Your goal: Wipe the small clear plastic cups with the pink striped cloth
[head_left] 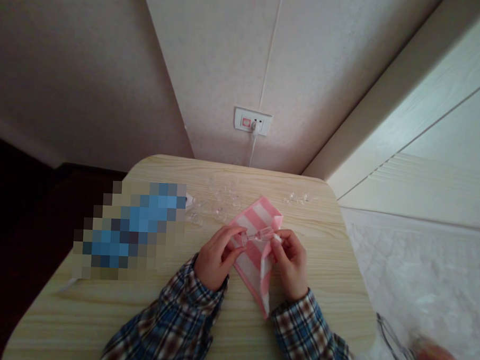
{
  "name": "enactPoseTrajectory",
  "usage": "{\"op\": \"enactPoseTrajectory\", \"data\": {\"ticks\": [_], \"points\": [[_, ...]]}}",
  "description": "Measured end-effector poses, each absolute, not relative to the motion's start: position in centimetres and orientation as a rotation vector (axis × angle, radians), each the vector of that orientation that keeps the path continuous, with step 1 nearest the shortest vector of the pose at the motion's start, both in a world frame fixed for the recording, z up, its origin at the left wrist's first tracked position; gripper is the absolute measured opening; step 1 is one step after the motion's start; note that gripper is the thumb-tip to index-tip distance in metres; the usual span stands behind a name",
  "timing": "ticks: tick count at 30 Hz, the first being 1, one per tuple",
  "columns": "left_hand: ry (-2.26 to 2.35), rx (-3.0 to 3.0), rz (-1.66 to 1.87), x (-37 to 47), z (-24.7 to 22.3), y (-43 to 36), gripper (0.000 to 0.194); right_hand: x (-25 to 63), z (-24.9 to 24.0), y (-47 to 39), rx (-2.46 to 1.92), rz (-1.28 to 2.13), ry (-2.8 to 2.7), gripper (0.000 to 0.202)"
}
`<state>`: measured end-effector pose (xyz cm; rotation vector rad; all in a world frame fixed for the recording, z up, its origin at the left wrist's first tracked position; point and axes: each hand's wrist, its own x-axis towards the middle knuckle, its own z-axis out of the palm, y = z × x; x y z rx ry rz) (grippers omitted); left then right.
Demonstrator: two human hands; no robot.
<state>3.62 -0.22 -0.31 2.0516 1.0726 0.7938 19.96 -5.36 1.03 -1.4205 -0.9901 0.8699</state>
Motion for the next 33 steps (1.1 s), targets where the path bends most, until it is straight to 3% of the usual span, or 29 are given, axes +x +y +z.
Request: {"op": "enactPoseTrajectory", "data": {"ticks": [33], "points": [[0.904, 2.199, 0.919, 3.6, 0.1, -0.7, 0.024, 19.9, 0.0, -5.3, -1.390, 0.882, -0.929, 0.016]]}}
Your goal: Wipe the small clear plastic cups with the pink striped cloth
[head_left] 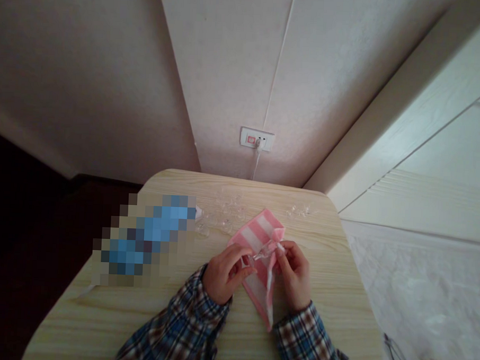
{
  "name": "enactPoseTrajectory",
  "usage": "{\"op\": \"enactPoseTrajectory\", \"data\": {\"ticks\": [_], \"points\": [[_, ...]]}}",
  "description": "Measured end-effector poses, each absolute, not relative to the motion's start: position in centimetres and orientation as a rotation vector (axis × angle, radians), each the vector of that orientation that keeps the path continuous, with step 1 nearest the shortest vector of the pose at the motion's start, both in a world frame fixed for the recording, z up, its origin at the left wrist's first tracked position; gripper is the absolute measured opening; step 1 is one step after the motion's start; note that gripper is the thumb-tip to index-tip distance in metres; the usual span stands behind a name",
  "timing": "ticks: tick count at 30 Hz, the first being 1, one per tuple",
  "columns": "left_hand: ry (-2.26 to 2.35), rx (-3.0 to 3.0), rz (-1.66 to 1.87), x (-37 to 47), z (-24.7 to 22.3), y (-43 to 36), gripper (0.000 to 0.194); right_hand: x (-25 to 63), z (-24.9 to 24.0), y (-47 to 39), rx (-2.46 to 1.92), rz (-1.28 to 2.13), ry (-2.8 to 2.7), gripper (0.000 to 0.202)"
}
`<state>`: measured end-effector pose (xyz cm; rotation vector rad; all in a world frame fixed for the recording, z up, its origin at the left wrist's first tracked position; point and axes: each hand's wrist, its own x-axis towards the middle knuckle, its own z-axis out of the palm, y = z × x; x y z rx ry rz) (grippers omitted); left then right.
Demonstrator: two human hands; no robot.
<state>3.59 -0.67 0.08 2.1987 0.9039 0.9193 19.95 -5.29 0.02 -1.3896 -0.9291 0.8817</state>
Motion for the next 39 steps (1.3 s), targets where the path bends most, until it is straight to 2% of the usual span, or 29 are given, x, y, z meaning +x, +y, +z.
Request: {"op": "enactPoseTrajectory", "data": {"ticks": [17, 39], "points": [[1.057, 2.069, 0.796, 3.6, 0.2, -0.6, 0.024, 19.8, 0.3, -5.5, -1.281, 0.999, -0.966, 0.013], [1.183, 2.132, 0.731, 4.1, -1.1, -0.1, 0.023, 19.9, 0.3, -5.6, -1.446, 0.894, -1.191, 0.016]]}}
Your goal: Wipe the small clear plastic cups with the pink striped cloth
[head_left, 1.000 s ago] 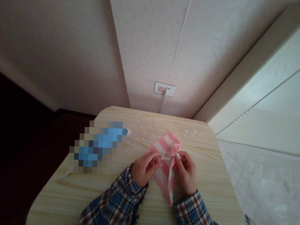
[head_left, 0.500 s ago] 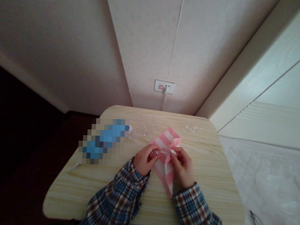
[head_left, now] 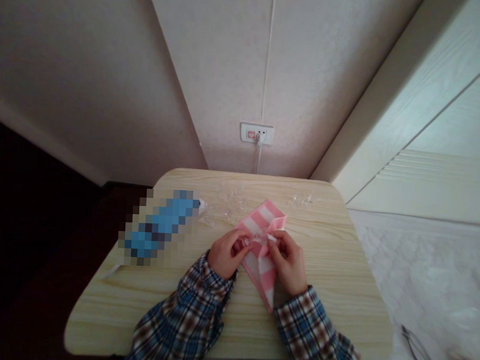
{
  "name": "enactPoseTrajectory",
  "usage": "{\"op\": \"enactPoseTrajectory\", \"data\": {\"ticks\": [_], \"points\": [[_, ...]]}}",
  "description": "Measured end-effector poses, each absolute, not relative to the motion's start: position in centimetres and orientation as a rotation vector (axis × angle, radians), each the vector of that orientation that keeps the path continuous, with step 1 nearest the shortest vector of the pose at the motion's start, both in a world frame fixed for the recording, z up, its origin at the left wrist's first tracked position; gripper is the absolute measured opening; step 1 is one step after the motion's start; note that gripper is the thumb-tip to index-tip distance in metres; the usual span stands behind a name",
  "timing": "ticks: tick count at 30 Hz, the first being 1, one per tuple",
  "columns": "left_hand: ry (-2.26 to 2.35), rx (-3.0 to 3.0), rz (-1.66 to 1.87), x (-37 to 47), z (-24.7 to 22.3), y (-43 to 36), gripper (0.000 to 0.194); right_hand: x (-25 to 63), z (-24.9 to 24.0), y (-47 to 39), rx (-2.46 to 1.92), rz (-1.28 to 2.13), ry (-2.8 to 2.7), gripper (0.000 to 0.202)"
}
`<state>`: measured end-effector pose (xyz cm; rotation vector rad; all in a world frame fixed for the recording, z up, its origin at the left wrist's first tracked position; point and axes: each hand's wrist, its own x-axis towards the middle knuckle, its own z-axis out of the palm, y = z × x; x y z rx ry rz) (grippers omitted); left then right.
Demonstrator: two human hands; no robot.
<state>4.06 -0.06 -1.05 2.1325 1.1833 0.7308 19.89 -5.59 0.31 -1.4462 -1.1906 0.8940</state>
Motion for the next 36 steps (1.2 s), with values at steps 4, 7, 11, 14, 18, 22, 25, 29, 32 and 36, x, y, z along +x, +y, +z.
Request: {"op": "enactPoseTrajectory", "data": {"ticks": [4, 7, 11, 14, 18, 22, 25, 29, 32, 36], "points": [[1.184, 2.155, 0.751, 4.05, -0.70, -0.08, 0.022, 19.94, 0.49, -5.49, -1.444, 0.881, -1.192, 0.016], [1.184, 2.155, 0.739, 4.03, -0.47, -0.11, 0.023, 19.91, 0.57, -5.45, -1.452, 0.874, -1.196, 0.016], [1.198, 2.150, 0.730, 4.04, -0.46, -0.16, 0.023, 19.91, 0.58, -5.46, -1.445, 0.874, -1.193, 0.015], [1.221, 2.154, 0.720, 4.09, -0.52, -0.18, 0.023, 19.97, 0.52, -5.46, -1.450, 0.875, -1.199, 0.014], [1.228, 2.141, 0.716, 4.10, -0.50, -0.18, 0.022, 20.02, 0.42, -5.43, -1.455, 0.869, -1.208, 0.014], [1.243, 2.122, 0.720, 4.03, -0.53, -0.14, 0.019, 19.98, 0.51, -5.44, -1.446, 0.871, -1.204, 0.015], [1.241, 2.111, 0.706, 4.01, -0.59, -0.13, 0.019, 19.94, 0.64, -5.49, -1.450, 0.874, -1.204, 0.015], [1.243, 2.102, 0.704, 4.03, -0.59, -0.12, 0.018, 19.92, 0.67, -5.49, -1.462, 0.870, -1.218, 0.015], [1.239, 2.105, 0.706, 4.02, -0.49, -0.11, 0.018, 19.93, 0.65, -5.46, -1.468, 0.852, -1.227, 0.013], [1.233, 2.109, 0.717, 4.01, -0.38, -0.11, 0.018, 19.93, 0.70, -5.46, -1.457, 0.859, -1.229, 0.013]]}}
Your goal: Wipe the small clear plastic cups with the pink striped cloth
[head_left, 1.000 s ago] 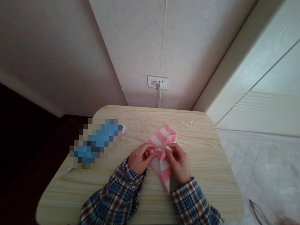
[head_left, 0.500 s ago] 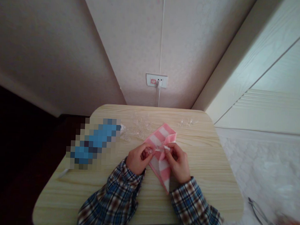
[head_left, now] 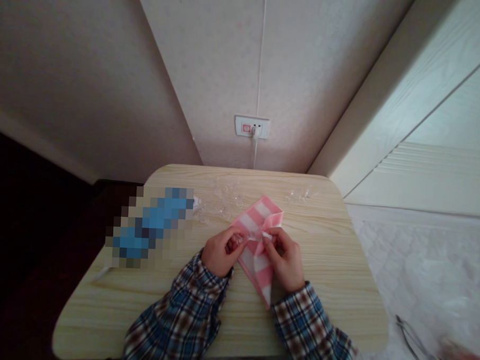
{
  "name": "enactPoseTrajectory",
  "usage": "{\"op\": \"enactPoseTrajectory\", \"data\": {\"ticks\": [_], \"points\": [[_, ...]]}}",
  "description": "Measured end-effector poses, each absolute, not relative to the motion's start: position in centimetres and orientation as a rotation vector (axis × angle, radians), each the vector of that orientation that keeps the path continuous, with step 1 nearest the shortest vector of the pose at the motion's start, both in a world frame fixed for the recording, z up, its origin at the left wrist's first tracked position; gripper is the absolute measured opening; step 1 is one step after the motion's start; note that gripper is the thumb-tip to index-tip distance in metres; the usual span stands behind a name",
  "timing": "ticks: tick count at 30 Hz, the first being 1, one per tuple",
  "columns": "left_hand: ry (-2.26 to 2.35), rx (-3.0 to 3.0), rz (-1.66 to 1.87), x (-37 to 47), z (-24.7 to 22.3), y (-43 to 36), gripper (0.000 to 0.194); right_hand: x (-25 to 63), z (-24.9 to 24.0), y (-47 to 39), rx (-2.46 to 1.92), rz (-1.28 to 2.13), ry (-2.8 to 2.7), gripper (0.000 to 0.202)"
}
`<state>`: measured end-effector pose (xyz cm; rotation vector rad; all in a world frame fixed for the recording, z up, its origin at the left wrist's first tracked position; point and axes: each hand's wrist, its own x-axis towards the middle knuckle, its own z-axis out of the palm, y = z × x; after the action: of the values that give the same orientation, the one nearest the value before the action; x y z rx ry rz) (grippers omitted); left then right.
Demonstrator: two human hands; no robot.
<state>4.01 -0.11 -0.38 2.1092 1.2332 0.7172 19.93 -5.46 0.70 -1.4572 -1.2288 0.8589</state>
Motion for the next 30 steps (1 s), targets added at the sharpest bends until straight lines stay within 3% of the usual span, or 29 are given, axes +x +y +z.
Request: {"op": "enactPoseTrajectory", "data": {"ticks": [30], "points": [[1.207, 2.179, 0.742, 3.94, -0.90, 0.09, 0.020, 20.02, 0.68, -5.50, -1.466, 0.884, -1.252, 0.015]]}}
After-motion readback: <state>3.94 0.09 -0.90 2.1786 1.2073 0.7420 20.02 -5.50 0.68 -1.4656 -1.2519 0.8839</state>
